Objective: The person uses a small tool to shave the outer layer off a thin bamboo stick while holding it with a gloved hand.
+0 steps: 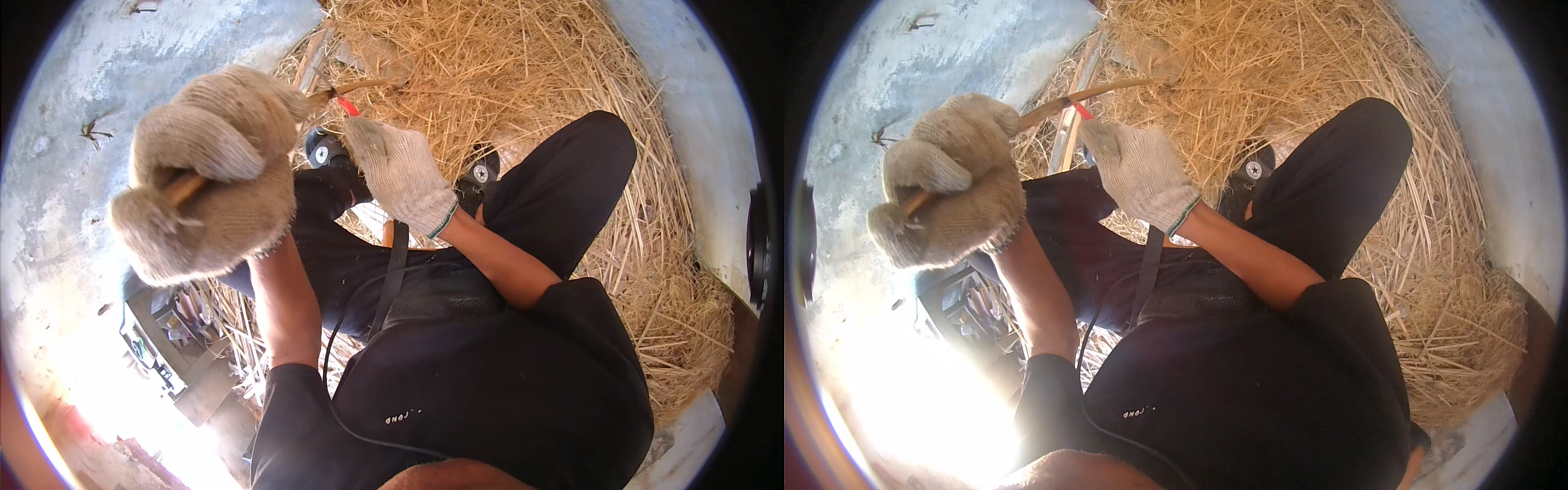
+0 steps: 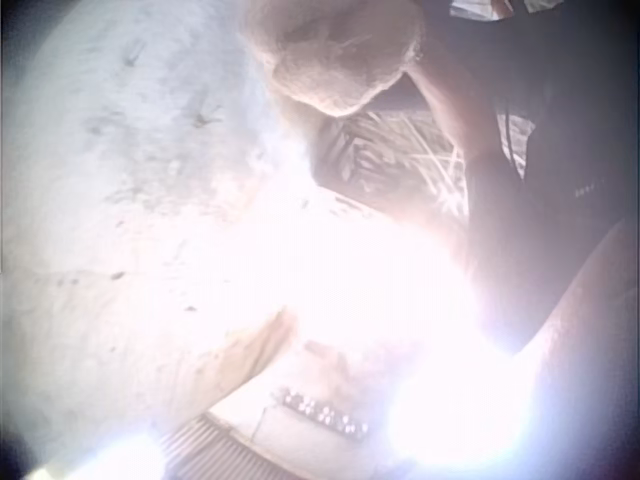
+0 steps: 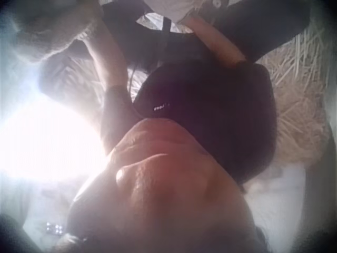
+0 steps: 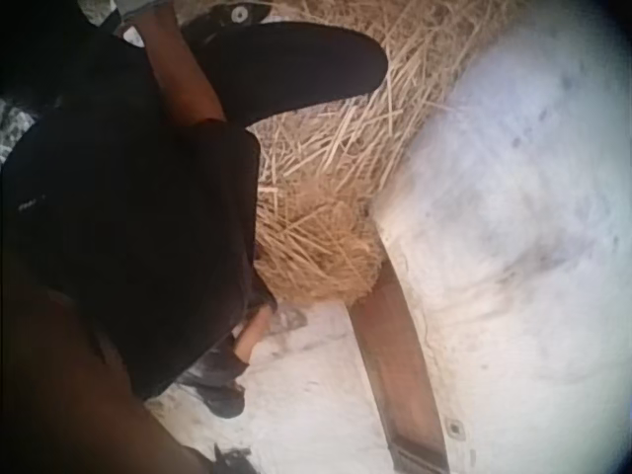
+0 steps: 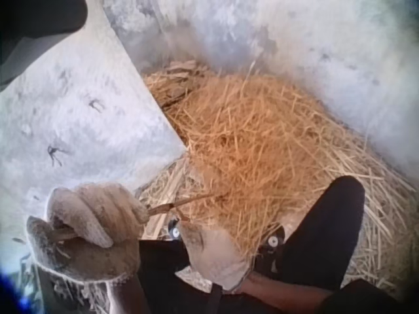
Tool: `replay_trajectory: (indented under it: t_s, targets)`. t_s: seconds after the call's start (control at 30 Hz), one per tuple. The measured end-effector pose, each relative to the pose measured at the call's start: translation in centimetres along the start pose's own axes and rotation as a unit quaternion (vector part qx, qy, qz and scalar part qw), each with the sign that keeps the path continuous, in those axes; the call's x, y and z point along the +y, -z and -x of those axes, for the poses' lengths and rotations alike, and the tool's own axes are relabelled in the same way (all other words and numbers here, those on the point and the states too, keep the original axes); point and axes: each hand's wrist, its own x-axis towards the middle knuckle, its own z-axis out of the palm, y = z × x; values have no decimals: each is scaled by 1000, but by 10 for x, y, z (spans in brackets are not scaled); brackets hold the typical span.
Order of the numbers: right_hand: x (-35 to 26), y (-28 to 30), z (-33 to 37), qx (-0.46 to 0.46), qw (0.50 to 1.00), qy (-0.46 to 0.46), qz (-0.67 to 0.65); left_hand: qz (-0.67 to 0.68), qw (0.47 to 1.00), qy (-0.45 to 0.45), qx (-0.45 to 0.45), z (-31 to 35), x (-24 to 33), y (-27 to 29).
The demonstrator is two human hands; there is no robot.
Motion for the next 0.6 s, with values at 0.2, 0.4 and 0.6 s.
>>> replay_trajectory:
  t_s: [0.2, 0.4, 0.6]
  targets:
    - [93, -1, -14, -49, 981, -151, 115, 21, 983, -25, -182, -19, 0, -22]
    - [80, -9, -13, -17, 982, -173, 68, 24, 983, -15, -184, -31, -1, -22]
    - [117, -3, -25, 110, 931, 126, 324, -12, 984, -8, -175, -25, 9, -15]
